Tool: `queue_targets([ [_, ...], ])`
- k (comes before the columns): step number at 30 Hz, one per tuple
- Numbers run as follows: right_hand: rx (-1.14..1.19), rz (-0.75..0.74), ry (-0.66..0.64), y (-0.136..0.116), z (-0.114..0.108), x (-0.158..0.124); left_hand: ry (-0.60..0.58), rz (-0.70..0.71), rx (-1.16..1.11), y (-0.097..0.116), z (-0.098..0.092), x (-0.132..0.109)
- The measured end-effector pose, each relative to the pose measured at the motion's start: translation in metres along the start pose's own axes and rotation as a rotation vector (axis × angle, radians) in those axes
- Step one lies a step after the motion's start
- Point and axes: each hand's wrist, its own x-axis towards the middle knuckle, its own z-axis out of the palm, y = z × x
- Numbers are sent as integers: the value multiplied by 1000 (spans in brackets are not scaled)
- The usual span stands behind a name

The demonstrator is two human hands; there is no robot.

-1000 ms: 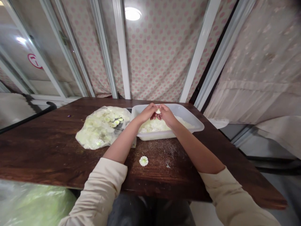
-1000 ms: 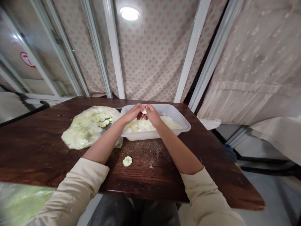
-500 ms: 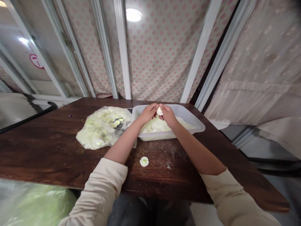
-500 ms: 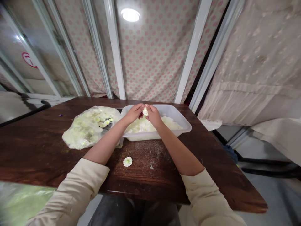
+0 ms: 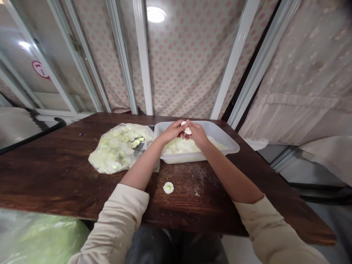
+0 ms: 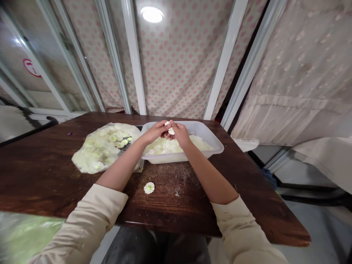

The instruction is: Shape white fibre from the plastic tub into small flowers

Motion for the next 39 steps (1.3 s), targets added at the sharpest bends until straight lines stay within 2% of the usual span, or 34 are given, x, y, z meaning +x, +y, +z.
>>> queue_targets([
  [6, 188, 28, 91, -1, -2, 2, 126, 73, -51, 0, -2, 1],
  [10, 207, 93, 151, -1, -6, 3, 171, 63, 47, -1, -3, 1],
  [12, 162, 145, 104, 0, -7, 3, 225, 59, 133, -4, -4, 2],
  [17, 115, 206, -112, -2, -5, 0, 327, 62, 231, -9, -7, 5],
  [21, 110, 187, -110, -5, -3, -2, 364, 48, 271, -8, -7, 6],
  [28, 58, 97, -91, -2, -7, -1, 335, 22, 233, -9, -7, 5],
  [31, 35, 72, -98, -2, -5, -2, 265, 50, 178, -12, -7, 5],
  [35, 7, 24, -115, -3, -1, -2, 109, 71, 89, -12, -5, 4],
  [39, -38, -44, -113, 0, -1, 0, 111, 90, 123, -10, -4, 4],
])
